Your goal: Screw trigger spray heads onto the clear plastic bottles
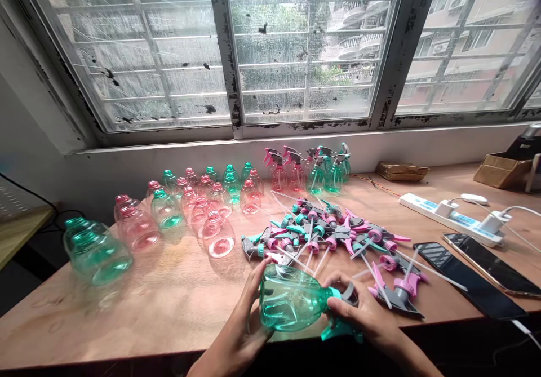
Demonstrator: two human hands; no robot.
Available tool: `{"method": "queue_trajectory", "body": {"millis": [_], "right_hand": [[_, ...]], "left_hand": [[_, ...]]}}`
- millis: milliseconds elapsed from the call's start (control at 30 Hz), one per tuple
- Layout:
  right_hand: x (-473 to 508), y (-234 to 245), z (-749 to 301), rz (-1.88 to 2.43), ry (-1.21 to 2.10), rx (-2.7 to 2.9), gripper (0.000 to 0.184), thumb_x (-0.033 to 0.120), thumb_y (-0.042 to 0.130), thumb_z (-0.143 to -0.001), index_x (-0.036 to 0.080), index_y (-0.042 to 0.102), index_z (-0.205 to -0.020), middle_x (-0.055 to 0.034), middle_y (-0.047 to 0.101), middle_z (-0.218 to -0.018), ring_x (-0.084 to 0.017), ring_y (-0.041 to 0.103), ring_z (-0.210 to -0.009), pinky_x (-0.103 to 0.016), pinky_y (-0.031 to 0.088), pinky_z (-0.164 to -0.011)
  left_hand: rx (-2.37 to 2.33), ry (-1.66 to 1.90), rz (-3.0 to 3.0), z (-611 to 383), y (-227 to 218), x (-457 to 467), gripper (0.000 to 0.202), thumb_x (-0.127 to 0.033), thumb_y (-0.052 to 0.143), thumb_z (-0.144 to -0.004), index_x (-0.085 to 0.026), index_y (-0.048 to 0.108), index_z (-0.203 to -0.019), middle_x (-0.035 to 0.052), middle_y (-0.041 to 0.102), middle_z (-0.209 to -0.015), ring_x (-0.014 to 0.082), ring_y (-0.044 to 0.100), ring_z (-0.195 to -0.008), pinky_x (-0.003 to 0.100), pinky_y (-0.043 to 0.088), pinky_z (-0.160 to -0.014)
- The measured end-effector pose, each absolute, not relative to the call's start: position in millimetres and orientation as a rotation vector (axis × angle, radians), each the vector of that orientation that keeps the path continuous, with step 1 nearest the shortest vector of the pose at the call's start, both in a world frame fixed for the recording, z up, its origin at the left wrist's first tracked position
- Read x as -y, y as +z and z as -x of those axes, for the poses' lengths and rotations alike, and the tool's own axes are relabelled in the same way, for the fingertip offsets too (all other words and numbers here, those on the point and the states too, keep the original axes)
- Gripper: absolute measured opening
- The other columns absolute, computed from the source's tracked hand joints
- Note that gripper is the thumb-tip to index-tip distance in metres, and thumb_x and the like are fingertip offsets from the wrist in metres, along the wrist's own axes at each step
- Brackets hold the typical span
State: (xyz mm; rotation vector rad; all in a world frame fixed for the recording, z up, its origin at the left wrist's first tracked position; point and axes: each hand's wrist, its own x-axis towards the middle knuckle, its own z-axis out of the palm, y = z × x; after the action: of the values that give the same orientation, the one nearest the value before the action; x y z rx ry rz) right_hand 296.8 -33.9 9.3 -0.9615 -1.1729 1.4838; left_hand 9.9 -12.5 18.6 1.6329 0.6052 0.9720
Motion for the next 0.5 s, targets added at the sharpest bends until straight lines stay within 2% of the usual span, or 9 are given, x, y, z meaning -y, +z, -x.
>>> {"method": "queue_trajectory", "body": {"millis": [133,233,367,500], "right_hand": [[34,9,-297,0.963,1.474,1.177,0.047,0.055,0.091,-0.081,0.020,0.066,-0.102,-0.0002,0.075,-0.077,-0.019,0.072,-0.066,-0.029,0.054,-0.064],[34,10,-297,0.950,1.486,1.169,0.047,0.054,0.092,-0.080,0.021,0.066,-0.101,0.0006,0.075,-0.077,-0.018,0.072,-0.066,-0.027,0.054,-0.063],[34,10,-297,0.936,1.484,1.164,0.048,0.055,0.091,-0.082,0.020,0.066,-0.102,0.0010,0.074,-0.078,-0.017,0.072,-0.067,-0.026,0.055,-0.064],[33,8,-298,0.931,1.484,1.153,0.048,0.055,0.091,-0.082,0.019,0.066,-0.102,-0.0002,0.076,-0.078,-0.017,0.072,-0.066,-0.026,0.056,-0.064]], "left_hand": [[-0.582,0.950,-1.615,-7,13,12,0.091,-0.041,0.077,-0.101,-0.049,0.018,-0.170,0.0017,0.010,-0.183,0.0388,0.017,-0.166,0.052,0.031,-0.131],[-0.581,0.933,-1.629,-4,6,9,0.104,-0.036,0.082,-0.097,-0.050,0.010,-0.171,0.0010,0.005,-0.184,0.0405,0.014,-0.167,0.057,0.027,-0.132],[-0.563,0.929,-1.656,-1,2,6,0.105,-0.038,0.082,-0.096,-0.045,0.010,-0.172,0.0037,0.005,-0.184,0.0429,0.011,-0.166,0.059,0.026,-0.131],[-0.543,0.916,-1.689,-1,7,6,0.101,-0.037,0.079,-0.099,-0.045,0.009,-0.172,0.0049,0.008,-0.183,0.0426,0.017,-0.166,0.059,0.030,-0.130]]}}
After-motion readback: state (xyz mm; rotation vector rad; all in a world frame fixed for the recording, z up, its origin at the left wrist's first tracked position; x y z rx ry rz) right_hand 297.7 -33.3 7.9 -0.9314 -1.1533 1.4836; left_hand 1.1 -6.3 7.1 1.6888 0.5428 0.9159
